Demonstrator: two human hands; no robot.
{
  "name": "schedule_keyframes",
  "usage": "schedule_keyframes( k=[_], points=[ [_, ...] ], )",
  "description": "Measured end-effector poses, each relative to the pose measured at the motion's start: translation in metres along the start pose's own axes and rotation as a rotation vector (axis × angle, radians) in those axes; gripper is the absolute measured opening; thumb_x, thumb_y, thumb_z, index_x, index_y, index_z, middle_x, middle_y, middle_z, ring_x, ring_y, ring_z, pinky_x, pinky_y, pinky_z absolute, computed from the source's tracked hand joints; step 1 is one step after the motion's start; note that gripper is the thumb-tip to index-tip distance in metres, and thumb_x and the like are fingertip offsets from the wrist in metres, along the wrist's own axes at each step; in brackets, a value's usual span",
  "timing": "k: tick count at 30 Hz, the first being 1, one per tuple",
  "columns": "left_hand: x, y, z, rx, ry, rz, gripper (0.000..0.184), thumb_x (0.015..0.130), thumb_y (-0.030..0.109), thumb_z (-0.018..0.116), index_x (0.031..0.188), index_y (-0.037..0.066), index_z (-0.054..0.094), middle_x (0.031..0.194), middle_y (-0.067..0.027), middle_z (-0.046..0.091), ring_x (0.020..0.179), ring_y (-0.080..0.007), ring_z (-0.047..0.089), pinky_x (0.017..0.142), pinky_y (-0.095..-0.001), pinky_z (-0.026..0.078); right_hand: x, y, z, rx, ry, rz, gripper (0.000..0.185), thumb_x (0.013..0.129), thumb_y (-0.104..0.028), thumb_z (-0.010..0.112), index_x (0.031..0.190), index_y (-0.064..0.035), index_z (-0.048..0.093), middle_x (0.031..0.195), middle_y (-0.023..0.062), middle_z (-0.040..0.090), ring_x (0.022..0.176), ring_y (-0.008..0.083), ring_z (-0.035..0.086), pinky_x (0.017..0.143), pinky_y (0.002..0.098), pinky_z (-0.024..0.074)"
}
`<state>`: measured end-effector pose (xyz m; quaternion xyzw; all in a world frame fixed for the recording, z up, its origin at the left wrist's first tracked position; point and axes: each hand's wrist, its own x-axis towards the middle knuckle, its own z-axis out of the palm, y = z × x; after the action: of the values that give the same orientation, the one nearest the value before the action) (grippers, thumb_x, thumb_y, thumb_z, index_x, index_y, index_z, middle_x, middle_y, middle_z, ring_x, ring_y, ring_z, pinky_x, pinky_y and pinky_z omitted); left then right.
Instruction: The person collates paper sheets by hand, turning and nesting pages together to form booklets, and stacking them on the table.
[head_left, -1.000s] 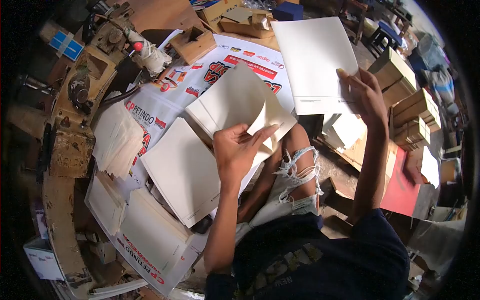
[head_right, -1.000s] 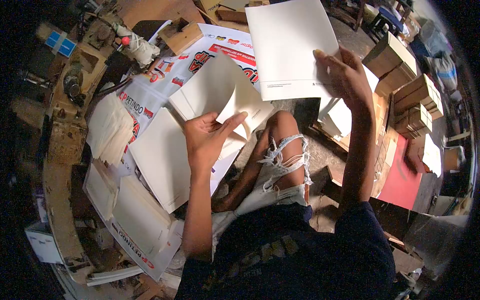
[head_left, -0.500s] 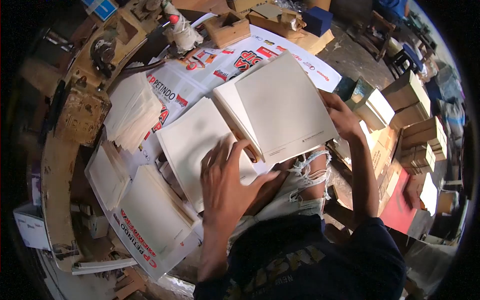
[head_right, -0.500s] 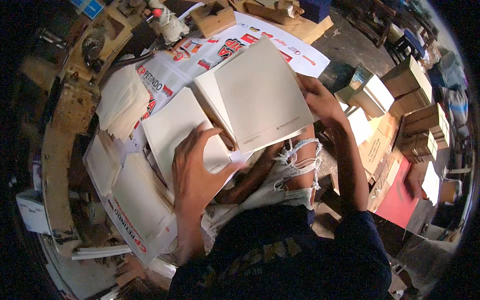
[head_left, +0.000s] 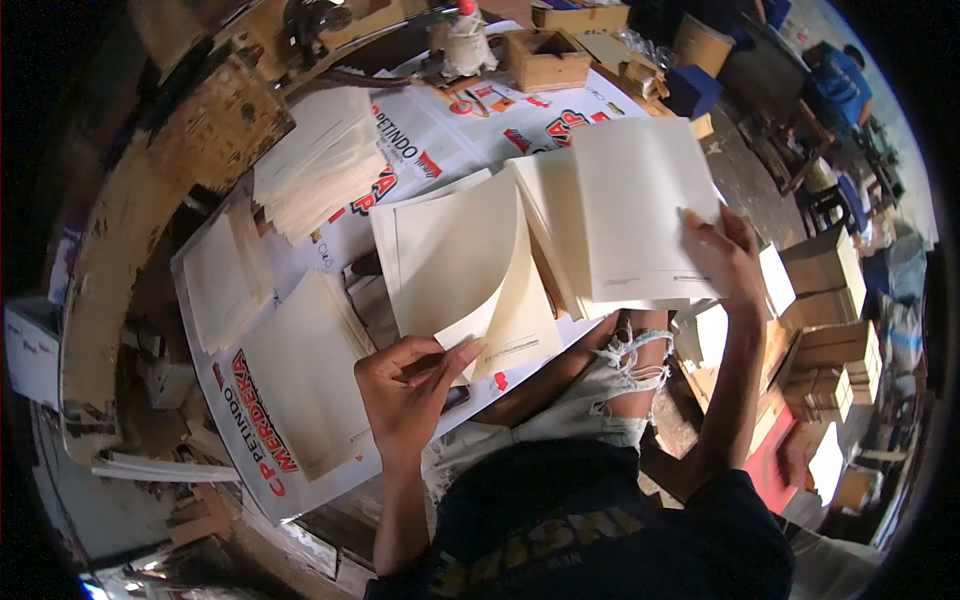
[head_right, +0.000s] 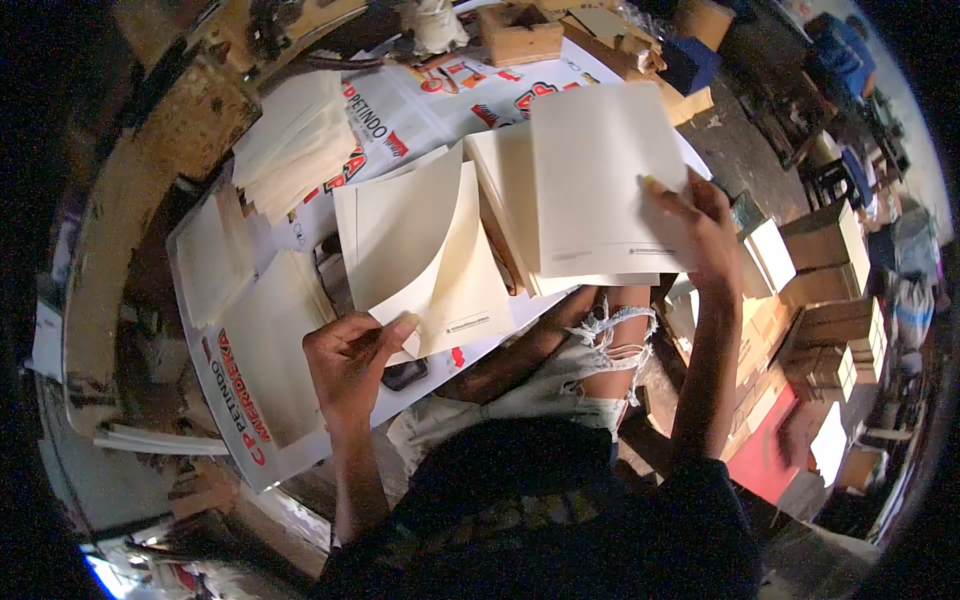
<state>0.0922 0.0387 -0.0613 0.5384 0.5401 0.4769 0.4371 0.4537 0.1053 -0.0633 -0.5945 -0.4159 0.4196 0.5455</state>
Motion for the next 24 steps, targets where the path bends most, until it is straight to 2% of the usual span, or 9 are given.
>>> schedule_keyframes(
  k=[4, 7, 10, 12, 13, 15, 16, 19, 24],
  points=[
    [-0.005, -0.009, 0.002, -0.164, 0.158, -0.022, 0.013, 0.084, 0.001, 0.072, 0.087, -0.009, 0.065, 0.081, -0.0124, 0.069, 0.073, -0.0130, 0.066, 0.070, -0.0240, 0.055, -0.010, -0.004, 0.016, 0.032, 0.068, -0.057, 0.062, 0.080, -0.009, 0.070, 0.135, 0.0042, 0.046, 0.109, 0.0137, 0.066, 0.100, 0.0213, 0.063, 0.087, 0.0327, 0.0505],
    [-0.012, -0.012, 0.000, -0.372, 0.268, -0.056, 0.015, 0.086, 0.003, 0.069, 0.091, -0.010, 0.063, 0.083, -0.0133, 0.069, 0.071, -0.0138, 0.066, 0.068, -0.0235, 0.055, -0.026, 0.008, 0.053, 0.016, -0.116, 0.031, 0.062, 0.087, -0.015, 0.066, 0.140, 0.0036, 0.040, 0.118, 0.0171, 0.063, 0.108, 0.0221, 0.060, 0.094, 0.0333, 0.0465],
    [-0.025, -0.012, -0.021, -0.312, 0.283, -0.150, 0.023, 0.086, 0.009, 0.071, 0.095, -0.010, 0.062, 0.091, -0.0164, 0.069, 0.082, -0.0185, 0.067, 0.074, -0.0298, 0.056, -0.043, 0.023, 0.098, -0.286, -0.185, -0.051, 0.062, 0.090, -0.024, 0.065, 0.140, 0.0042, 0.039, 0.119, 0.0188, 0.063, 0.108, 0.0213, 0.061, 0.097, 0.0311, 0.0431],
    [-0.033, -0.015, -0.038, -0.224, 0.134, 0.181, 0.028, 0.081, 0.012, 0.075, 0.098, -0.007, 0.064, 0.101, -0.0181, 0.068, 0.096, -0.0228, 0.066, 0.084, -0.0368, 0.054, -0.055, 0.016, 0.111, -0.269, -0.194, -0.062, 0.064, 0.090, -0.026, 0.066, 0.139, 0.0050, 0.039, 0.120, 0.0202, 0.061, 0.111, 0.0213, 0.061, 0.096, 0.0305, 0.0444],
    [-0.035, -0.010, -0.047, -0.224, 0.145, 0.178, 0.028, 0.081, 0.012, 0.075, 0.098, -0.007, 0.064, 0.101, -0.0181, 0.068, 0.096, -0.0228, 0.066, 0.084, -0.0368, 0.054, -0.060, 0.022, 0.113, -0.262, -0.129, -0.096, 0.063, 0.090, -0.026, 0.066, 0.138, 0.0053, 0.040, 0.121, 0.0203, 0.060, 0.111, 0.0214, 0.061, 0.095, 0.0301, 0.0449],
    [-0.039, 0.006, -0.065, 0.228, 0.137, 0.268, 0.034, 0.074, 0.013, 0.079, 0.101, -0.003, 0.065, 0.108, -0.0182, 0.067, 0.104, -0.0258, 0.063, 0.092, -0.0405, 0.050, -0.064, 0.022, 0.106, -0.121, -0.042, -0.045, 0.062, 0.090, -0.023, 0.067, 0.137, 0.0061, 0.041, 0.119, 0.0193, 0.061, 0.108, 0.0217, 0.062, 0.094, 0.0301, 0.0462],
    [-0.045, 0.007, -0.075, 0.371, 0.157, 0.169, 0.041, 0.069, 0.016, 0.079, 0.105, 0.000, 0.065, 0.109, -0.0170, 0.067, 0.106, -0.0288, 0.062, 0.096, -0.0402, 0.046, -0.066, 0.003, 0.102, -0.206, -0.055, -0.023, 0.058, 0.091, -0.020, 0.065, 0.137, 0.0056, 0.041, 0.119, 0.0190, 0.061, 0.108, 0.0221, 0.062, 0.094, 0.0309, 0.0464],
    [-0.048, 0.008, -0.103, 0.764, 0.071, 0.252, 0.050, 0.061, 0.019, 0.088, 0.104, 0.004, 0.066, 0.105, -0.0127, 0.066, 0.095, -0.0297, 0.064, 0.081, -0.0386, 0.052, -0.075, -0.016, 0.094, -0.299, -0.074, -0.062, 0.056, 0.092, -0.017, 0.063, 0.139, 0.0032, 0.040, 0.112, 0.0173, 0.065, 0.105, 0.0223, 0.063, 0.093, 0.0308, 0.0467],
    [-0.044, -0.010, -0.124, 0.742, -0.102, 0.070, 0.044, 0.066, 0.018, 0.085, 0.102, 0.004, 0.064, 0.102, -0.0100, 0.065, 0.091, -0.0255, 0.064, 0.076, -0.0358, 0.053, -0.083, 0.009, 0.117, -0.321, -0.082, -0.090, 0.043, 0.093, -0.017, 0.063, 0.128, 0.0045, 0.052, 0.109, 0.0151, 0.066, 0.101, 0.0209, 0.063, 0.092, 0.0301, 0.0465]
  ],
)
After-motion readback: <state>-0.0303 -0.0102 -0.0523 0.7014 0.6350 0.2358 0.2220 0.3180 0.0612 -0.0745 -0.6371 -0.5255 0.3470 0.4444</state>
